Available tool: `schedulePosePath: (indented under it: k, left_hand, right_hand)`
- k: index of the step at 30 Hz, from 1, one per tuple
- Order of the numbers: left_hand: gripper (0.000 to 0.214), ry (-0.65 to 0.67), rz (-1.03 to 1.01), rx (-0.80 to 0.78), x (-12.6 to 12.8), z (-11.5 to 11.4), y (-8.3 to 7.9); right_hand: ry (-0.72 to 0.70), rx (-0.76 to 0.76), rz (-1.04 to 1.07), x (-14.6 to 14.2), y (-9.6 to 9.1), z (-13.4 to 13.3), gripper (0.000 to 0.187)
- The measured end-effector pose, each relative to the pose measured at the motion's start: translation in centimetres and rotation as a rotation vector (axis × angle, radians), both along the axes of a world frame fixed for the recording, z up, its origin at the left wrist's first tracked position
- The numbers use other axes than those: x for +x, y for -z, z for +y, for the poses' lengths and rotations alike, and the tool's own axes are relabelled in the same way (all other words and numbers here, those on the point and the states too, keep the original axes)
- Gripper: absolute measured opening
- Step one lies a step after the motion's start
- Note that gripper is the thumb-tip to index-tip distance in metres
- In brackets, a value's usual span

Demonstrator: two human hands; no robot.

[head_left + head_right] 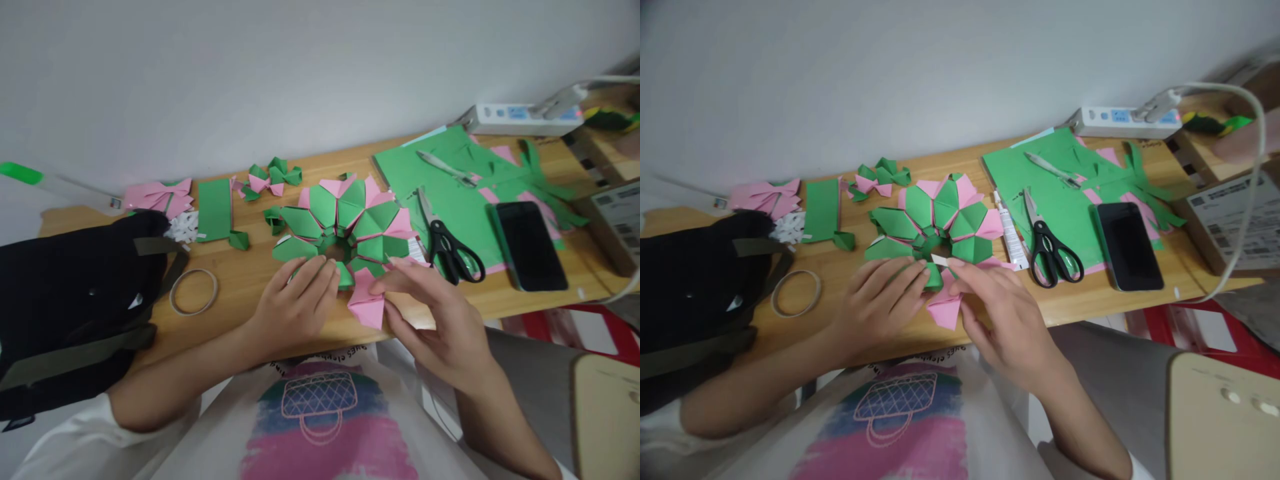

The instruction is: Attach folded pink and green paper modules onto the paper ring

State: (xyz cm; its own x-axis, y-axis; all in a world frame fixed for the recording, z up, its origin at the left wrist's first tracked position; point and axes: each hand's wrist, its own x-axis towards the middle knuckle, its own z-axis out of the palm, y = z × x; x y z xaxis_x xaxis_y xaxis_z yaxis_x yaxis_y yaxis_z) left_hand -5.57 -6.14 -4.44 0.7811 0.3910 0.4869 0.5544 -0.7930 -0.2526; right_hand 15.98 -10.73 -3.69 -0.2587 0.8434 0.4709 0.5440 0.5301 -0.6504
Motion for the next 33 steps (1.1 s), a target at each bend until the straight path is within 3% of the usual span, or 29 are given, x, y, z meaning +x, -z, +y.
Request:
schedulePosePath:
  k: [14,21,25,29,33]
  left_hand:
    - [0.014,0.104,-0.070,0.050,0.2,0.4,0.4]
    - [0.010,0.008,-0.109,0.019,1.0,-0.1,0.6]
    - [0.017,-0.083,-0.206,-0.074,1.7,-2.0,0.1]
    - [0.014,0.075,-0.339,-0.220,1.1,-4.5,-1.3]
    - [0.006,0.006,-0.448,-0.400,0.2,-4.1,-3.2]
  right_hand:
    - [-0.036,-0.117,0.118,0.3,0.4,-0.8,0.082]
    - [0.001,-0.111,0.213,0.2,0.7,-1.2,0.075]
    - [0.091,-0.078,0.164,-0.2,0.5,-0.8,0.079]
    - [0.168,-0.047,0.087,-0.2,-0.2,-0.5,0.073]
    - [0.151,-0.096,-0.125,-0.2,-1.2,-0.7,0.071]
